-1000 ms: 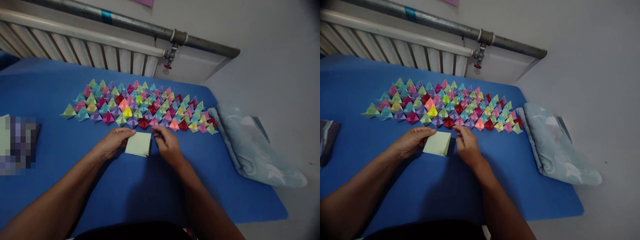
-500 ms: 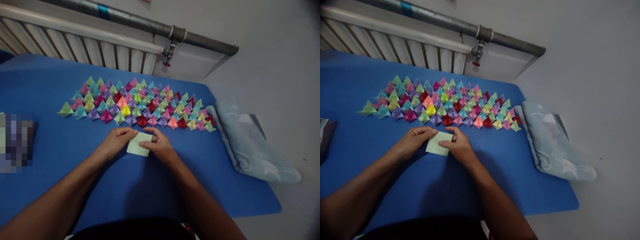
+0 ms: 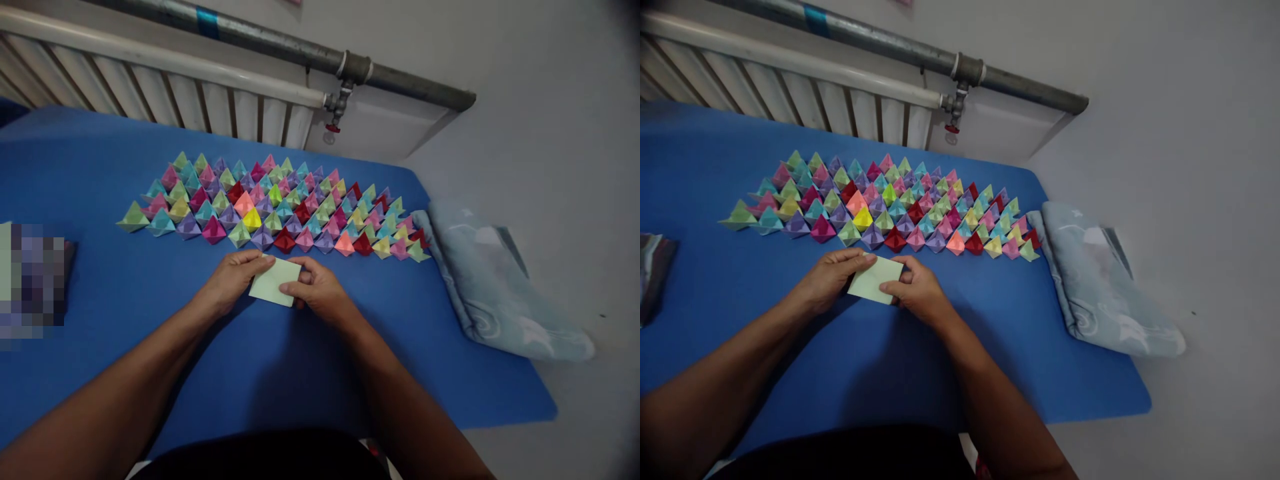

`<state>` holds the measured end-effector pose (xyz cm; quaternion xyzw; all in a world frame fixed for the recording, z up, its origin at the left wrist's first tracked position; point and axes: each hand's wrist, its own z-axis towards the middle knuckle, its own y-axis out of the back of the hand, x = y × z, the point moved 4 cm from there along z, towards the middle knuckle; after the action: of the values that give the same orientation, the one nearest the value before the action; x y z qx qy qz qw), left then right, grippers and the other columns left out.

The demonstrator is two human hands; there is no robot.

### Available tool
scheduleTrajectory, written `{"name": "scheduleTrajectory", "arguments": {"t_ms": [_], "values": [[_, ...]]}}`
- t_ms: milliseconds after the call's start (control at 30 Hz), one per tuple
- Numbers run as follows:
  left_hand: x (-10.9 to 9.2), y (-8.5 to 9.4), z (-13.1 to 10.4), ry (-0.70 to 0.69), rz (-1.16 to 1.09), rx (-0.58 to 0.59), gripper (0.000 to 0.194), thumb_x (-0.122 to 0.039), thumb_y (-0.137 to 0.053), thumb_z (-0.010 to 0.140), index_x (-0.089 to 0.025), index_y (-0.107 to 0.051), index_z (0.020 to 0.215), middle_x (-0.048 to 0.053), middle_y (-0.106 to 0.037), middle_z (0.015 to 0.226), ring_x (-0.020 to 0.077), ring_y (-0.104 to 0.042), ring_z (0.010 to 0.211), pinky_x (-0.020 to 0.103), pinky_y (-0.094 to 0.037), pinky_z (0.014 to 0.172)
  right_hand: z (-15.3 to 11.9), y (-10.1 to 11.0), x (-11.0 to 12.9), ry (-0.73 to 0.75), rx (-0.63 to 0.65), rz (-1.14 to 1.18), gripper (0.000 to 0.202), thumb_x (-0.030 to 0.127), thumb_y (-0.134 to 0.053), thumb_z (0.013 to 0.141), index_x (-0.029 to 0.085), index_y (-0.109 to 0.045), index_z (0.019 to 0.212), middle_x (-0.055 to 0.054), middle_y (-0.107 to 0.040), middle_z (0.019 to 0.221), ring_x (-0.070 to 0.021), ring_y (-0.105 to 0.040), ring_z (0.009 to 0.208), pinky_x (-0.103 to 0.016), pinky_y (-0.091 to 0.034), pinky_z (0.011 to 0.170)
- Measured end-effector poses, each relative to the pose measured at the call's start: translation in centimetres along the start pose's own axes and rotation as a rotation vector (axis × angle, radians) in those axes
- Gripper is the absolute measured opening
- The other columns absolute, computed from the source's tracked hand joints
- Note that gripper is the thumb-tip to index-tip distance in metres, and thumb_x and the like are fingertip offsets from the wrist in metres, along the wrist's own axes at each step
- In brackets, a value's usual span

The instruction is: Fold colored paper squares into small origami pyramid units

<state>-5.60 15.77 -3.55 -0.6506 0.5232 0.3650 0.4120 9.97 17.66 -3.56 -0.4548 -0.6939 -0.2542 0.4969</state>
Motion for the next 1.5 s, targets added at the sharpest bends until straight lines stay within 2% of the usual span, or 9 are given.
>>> {"name": "scheduleTrajectory", "arguments": {"t_ms": [300,533,667,833,1000,1167,1267,1367,1500], "values": [[-0.3,-0.3,0.0,-0.141,0.007,-0.038,0.043,-0.054,-0.079,0.056,-0.017,-0.06,0.067,-0.003,-0.057,0.056,0.0108,-0.05,0.047,0.023,-0.038,0.046,-0.8,-0.5,1.1,0.142,0.026,-0.118,0.068,0.018,-0.068,0.069,0.023,-0.05,0.135,0.012,-0.057,0.054,-0.0076,-0.05,0.041,-0.017,-0.037,0.04],[0.8,-0.9,-2.5,-0.27,0.215,-0.037,0.035,-0.051,-0.071,0.063,-0.019,-0.057,0.06,-0.006,-0.05,0.049,0.0098,-0.042,0.044,0.023,-0.03,0.046,-5.3,-2.2,-1.4,0.118,-0.085,-0.116,0.02,0.024,-0.061,0.074,0.018,-0.068,0.092,0.008,-0.056,0.049,-0.0061,-0.05,0.042,-0.016,-0.034,0.042],[2.3,-1.1,-5.5,-0.33,0.421,-0.039,0.023,-0.034,-0.071,0.067,-0.02,-0.059,0.054,-0.004,-0.051,0.049,0.0122,-0.044,0.05,0.025,-0.029,0.053,-8.7,-3.2,-3.6,-0.019,-0.084,-0.102,0.014,0.023,-0.061,0.075,0.018,-0.067,0.087,0.009,-0.056,0.045,-0.0047,-0.038,0.033,-0.017,-0.028,0.039],[2.9,0.6,-8.9,-0.462,0.592,-0.161,0.005,-0.025,-0.068,0.074,-0.024,-0.069,0.078,0.004,-0.065,0.079,0.0233,-0.058,0.082,0.029,-0.039,0.074,-10.5,-4.2,-4.6,-0.09,-0.115,-0.173,0.008,0.017,-0.061,0.077,0.019,-0.067,0.082,0.009,-0.054,0.045,-0.005,-0.039,0.036,-0.018,-0.029,0.043],[4.9,-0.4,-11.9,-0.695,0.958,0.127,0.022,-0.025,-0.051,0.092,-0.026,-0.071,0.099,0.007,-0.074,0.101,0.0253,-0.063,0.094,0.036,-0.039,0.087,-10.6,-4.6,-4.7,-0.063,-0.087,-0.301,0.009,0.014,-0.059,0.08,0.018,-0.068,0.081,0.008,-0.054,0.046,-0.0081,-0.051,0.046,-0.019,-0.037,0.051],[6.5,-0.6,-12.9,-0.897,1.183,0.068,0.026,-0.023,-0.044,0.099,-0.025,-0.069,0.105,0.006,-0.076,0.108,0.0223,-0.067,0.088,0.038,-0.038,0.086,-11.5,-3.9,-4.8,-0.088,0.007,-0.459,0.019,0.014,-0.056,0.081,0.018,-0.071,0.093,0.005,-0.059,0.058,-0.0098,-0.053,0.05,-0.023,-0.042,0.054],[6.5,-0.4,-13.1,-1.033,1.215,0.056,0.026,-0.019,-0.043,0.1,-0.023,-0.069,0.106,0.006,-0.076,0.11,0.021,-0.068,0.09,0.039,-0.04,0.087,-12.3,-2.8,-3.8,0.067,-0.065,-0.714,0.018,0.016,-0.056,0.084,0.02,-0.072,0.091,0.003,-0.064,0.065,-0.0123,-0.056,0.059,-0.026,-0.044,0.061],[6.2,-0.1,-13.3,-1.061,1.219,0.103,0.024,-0.017,-0.047,0.098,-0.02,-0.067,0.108,0.007,-0.075,0.11,0.021,-0.069,0.095,0.039,-0.041,0.089,-12.6,-2.3,-2.4,0.427,-0.16,-0.898,0.021,0.015,-0.053,0.088,0.021,-0.072,0.095,-0.003,-0.073,0.087,-0.0164,-0.064,0.082,-0.031,-0.047,0.08],[5.8,0.2,-13.6,-1.037,1.224,0.158,0.024,-0.019,-0.048,0.096,-0.019,-0.065,0.112,0.008,-0.074,0.114,0.0219,-0.068,0.102,0.04,-0.04,0.097,-12.0,-2.5,-2.8,0.655,0.04,-1.053,0.03,0.01,-0.055,0.084,0.02,-0.07,0.108,-0.007,-0.073,0.117,-0.0226,-0.062,0.11,-0.039,-0.042,0.097]]}}
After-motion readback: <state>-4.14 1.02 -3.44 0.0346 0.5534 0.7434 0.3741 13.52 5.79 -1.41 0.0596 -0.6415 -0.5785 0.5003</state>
